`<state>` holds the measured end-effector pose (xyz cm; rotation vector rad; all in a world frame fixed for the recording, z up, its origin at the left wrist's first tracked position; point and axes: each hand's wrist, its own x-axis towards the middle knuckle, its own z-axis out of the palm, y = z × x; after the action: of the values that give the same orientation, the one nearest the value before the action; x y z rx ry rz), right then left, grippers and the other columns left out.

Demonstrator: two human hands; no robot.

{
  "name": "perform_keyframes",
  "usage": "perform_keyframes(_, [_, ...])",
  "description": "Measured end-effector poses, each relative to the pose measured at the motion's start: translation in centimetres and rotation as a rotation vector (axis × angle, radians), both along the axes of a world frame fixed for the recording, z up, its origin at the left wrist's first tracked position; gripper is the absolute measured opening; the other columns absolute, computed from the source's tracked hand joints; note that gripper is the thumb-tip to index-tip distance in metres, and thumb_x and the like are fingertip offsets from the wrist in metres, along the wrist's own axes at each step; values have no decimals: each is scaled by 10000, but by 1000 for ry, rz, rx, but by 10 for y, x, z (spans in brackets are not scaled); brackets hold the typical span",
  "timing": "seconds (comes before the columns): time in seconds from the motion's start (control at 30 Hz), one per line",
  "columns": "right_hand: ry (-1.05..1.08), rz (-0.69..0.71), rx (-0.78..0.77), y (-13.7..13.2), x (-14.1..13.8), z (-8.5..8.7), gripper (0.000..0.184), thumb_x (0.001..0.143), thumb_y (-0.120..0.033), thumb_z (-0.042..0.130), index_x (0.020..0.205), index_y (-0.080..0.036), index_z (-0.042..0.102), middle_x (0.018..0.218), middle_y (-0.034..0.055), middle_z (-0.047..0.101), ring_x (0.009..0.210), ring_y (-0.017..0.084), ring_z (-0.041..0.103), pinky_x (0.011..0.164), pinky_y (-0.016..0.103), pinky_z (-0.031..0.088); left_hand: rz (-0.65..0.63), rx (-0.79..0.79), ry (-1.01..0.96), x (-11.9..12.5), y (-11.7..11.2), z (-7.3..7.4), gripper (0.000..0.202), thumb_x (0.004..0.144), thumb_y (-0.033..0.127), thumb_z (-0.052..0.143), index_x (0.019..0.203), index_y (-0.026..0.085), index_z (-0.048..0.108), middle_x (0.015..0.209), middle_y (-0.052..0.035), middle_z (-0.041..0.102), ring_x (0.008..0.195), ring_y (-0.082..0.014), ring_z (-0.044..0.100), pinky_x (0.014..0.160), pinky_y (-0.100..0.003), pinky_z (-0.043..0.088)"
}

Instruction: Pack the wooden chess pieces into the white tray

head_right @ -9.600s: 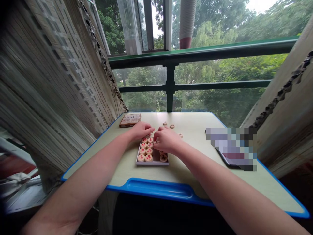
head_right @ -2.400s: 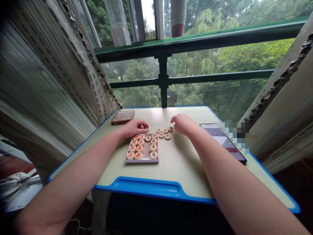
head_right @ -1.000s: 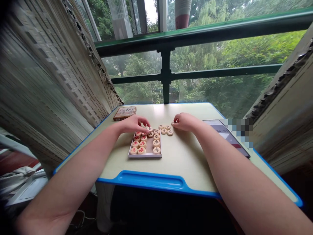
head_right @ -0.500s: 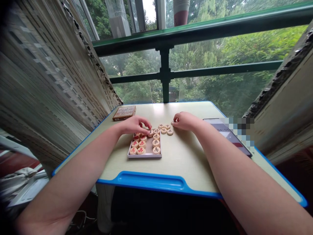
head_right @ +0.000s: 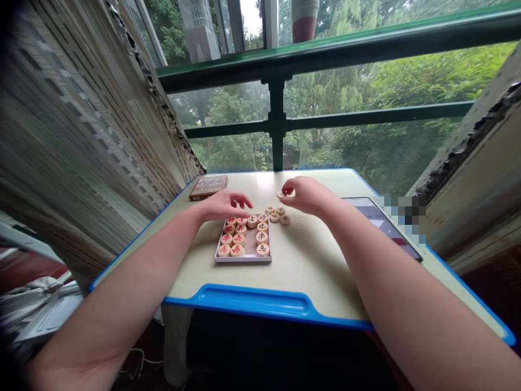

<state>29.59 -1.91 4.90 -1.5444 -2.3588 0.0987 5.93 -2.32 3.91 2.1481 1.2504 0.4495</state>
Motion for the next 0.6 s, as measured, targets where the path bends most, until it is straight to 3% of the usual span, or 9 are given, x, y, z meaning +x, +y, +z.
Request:
perform_keyframes(0.13, [15,204,-19,-24,-23,10,268,731,-405,581,873,-198,675,867,43,651,708,149,561,603,238,398,-41,-29,66,0,3,-4,492,551,478,704,934,170,676,783,-33,631,647,-132,540,567,-239,396])
perform_keyframes(0.27, [-38,364,-109,-40,-38,7,232,723,-383,601,847,-205,683,834,41,641,663,136,547,570,229,384,-46,-40,41,0,4,-6,479,584,484,677,932,155,672,719,-25,625,621,-129,535,550,-235,392])
perform_keyframes(0.47, [-120,340,-83,-52,-48,5,221,739,-381,596,855,-221,696,822,39,633,606,120,529,524,230,348,-86,-16,-10,3,1,-4,360,658,400,626,908,145,673,799,-32,644,662,-122,532,564,-223,405])
perform_keyframes(0.6, [-170,349,-23,-55,-52,5,229,767,-398,570,835,-215,690,825,59,620,690,148,537,564,242,353,-76,-12,-9,3,1,-4,330,665,368,614,891,134,667,817,-37,656,676,-126,544,578,-221,416])
